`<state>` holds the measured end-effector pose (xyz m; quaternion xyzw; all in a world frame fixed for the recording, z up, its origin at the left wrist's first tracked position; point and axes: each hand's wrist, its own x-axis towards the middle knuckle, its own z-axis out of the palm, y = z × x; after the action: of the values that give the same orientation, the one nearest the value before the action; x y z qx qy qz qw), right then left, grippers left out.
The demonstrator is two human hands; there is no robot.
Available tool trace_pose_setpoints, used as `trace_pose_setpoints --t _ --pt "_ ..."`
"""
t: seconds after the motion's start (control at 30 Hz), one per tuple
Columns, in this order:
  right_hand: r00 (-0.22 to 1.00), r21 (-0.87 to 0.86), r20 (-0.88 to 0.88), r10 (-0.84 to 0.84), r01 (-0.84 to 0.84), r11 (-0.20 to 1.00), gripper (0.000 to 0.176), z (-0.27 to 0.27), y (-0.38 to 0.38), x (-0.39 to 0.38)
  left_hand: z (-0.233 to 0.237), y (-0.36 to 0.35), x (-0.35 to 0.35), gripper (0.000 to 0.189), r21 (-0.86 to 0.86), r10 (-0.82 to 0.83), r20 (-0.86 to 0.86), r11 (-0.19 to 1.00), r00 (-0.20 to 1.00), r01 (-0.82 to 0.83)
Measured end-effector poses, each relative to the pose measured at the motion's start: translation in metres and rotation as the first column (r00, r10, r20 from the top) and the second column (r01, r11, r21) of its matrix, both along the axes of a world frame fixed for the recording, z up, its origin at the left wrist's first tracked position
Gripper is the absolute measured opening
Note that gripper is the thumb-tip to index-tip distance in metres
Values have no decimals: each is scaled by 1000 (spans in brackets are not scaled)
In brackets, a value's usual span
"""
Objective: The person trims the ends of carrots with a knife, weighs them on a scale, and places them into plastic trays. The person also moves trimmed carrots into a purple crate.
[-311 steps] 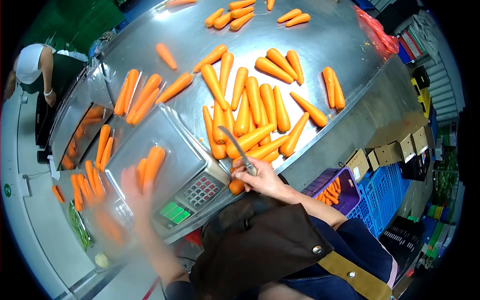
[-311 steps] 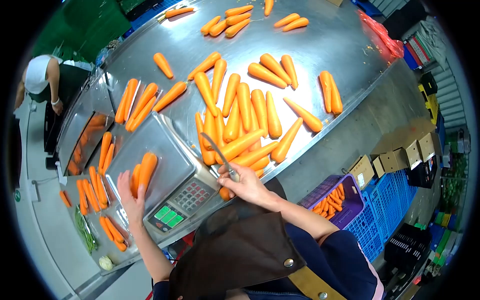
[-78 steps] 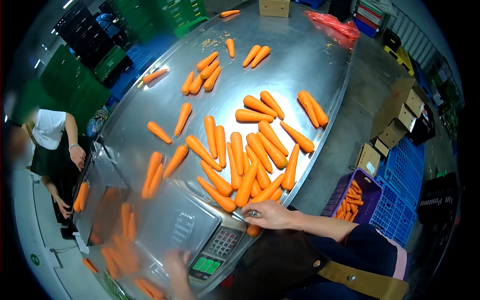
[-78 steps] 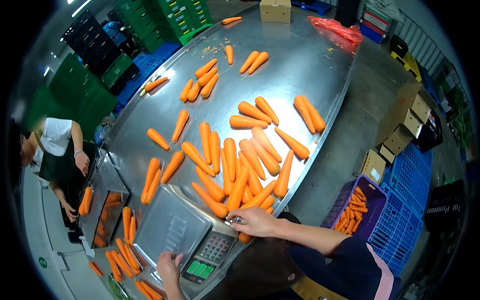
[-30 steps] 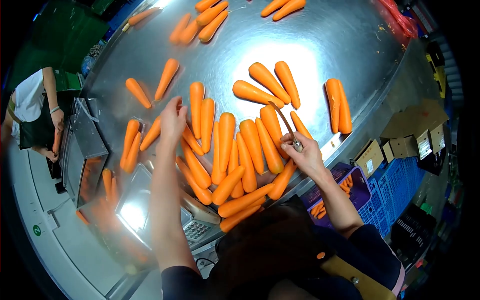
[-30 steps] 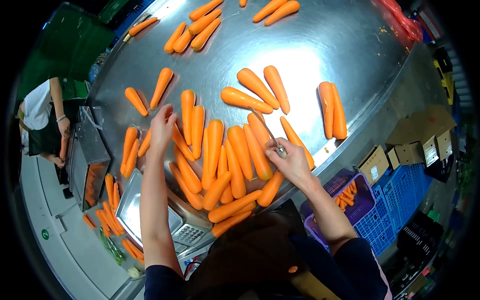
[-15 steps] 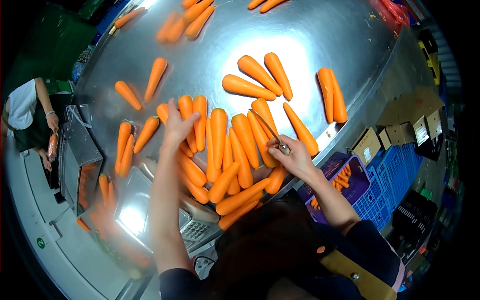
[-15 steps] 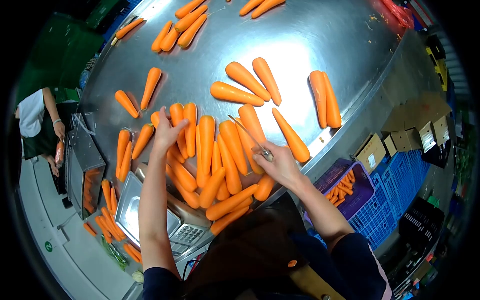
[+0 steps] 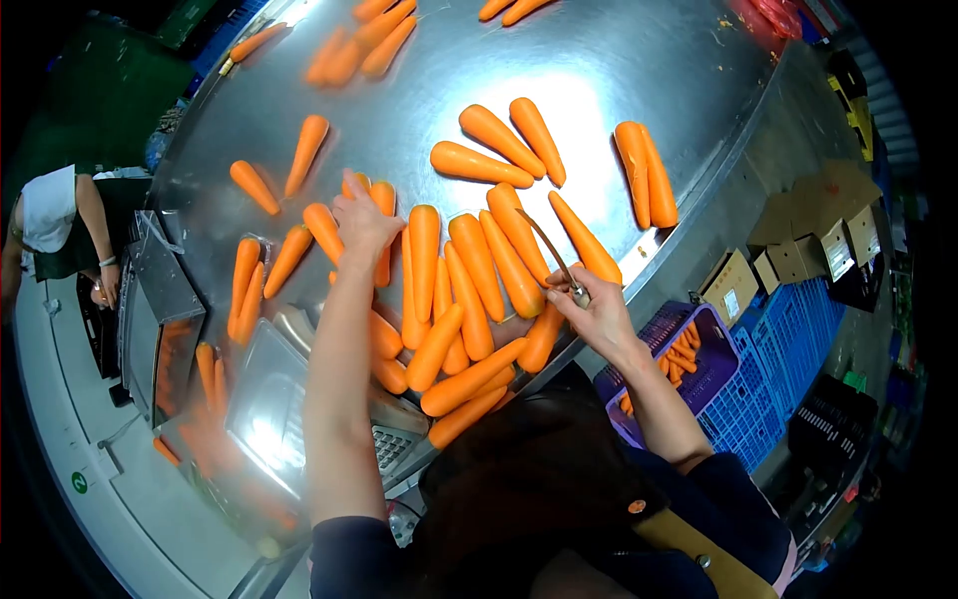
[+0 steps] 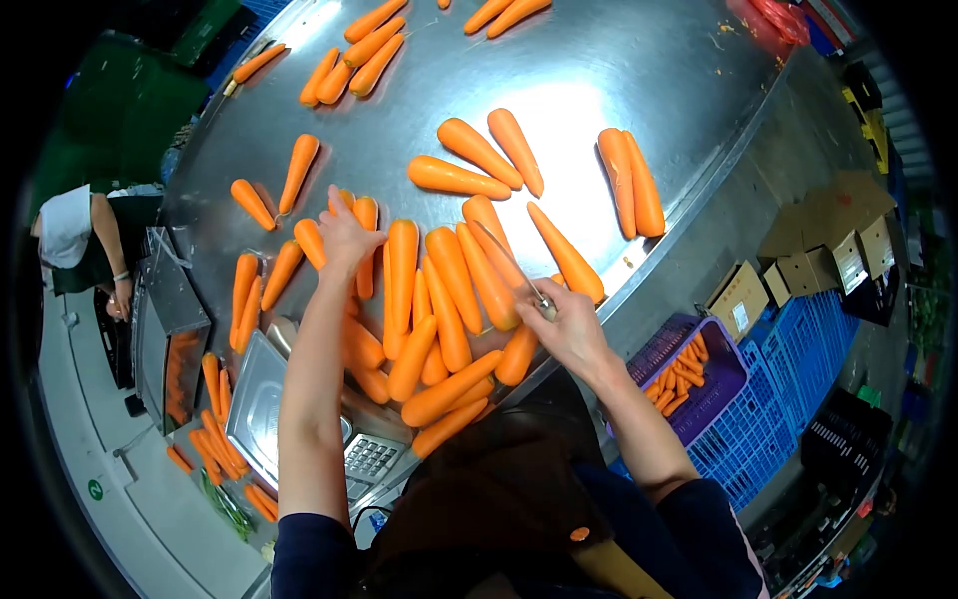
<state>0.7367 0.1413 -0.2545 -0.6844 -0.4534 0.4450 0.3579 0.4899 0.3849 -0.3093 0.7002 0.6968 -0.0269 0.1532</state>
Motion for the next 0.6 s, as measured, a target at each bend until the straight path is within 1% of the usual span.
trace_pose_setpoints --t 0.07,0.1,0.13,0.17,0.2,0.23,0.27,0.3,0.33,0.37,0.4,0.43,0.47,0.53,0.6 --pt "1000 15 -7 -18 18 1000 25 4 -7 -3 -4 2 -13 120 5 0 87 1000 996 0" --pt "999 26 -20 -28 28 999 25 6 -12 -5 2 2 -22 119 20 -4 259 1000 966 -1" --pt "999 35 -35 -38 39 999 25 7 -18 -8 17 0 -34 117 31 -10 421 1000 907 -3" --pt "998 69 -35 -54 56 996 24 4 -23 -9 32 -5 -44 116 41 -13 569 999 822 -12" --pt "998 38 -30 -56 58 998 24 6 -26 -9 81 -28 -43 110 -1 29 680 999 733 -38" --pt "998 8 -27 -60 60 998 24 10 -30 -9 117 -49 -53 106 -49 39 814 999 580 2" --pt "998 -23 -24 -63 63 998 24 13 -34 -10 118 -56 -88 105 165 -180 740 983 648 84" --pt "998 39 1 -63 63 997 23 7 -38 -10 155 -80 -96 105 126 -146 708 989 691 79" --pt "999 22 10 -52 52 998 23 8 -39 -12 166 -96 -119 105 163 -160 595 984 787 76" --pt "999 3 18 -41 41 999 24 11 -39 -14 176 -117 -132 106 16 18 687 999 727 -39" --pt "999 -22 27 -32 33 999 24 13 -41 -16 169 -136 -154 108 66 -30 730 997 682 -26" --pt "999 17 46 -11 10 1000 24 15 -41 -20 164 -153 -176 107 54 -19 642 998 767 -20" --pt "1000 -2 18 1 -1 1000 24 19 -41 -25 160 -171 -194 107 40 -12 543 999 839 -11" --pt "1000 65 -14 19 -18 998 24 18 -41 -35 153 -207 -217 106 26 7 522 999 853 -24" --pt "999 78 -19 37 -36 996 24 17 -43 -44 144 -229 -232 104 10 45 475 998 879 -57"
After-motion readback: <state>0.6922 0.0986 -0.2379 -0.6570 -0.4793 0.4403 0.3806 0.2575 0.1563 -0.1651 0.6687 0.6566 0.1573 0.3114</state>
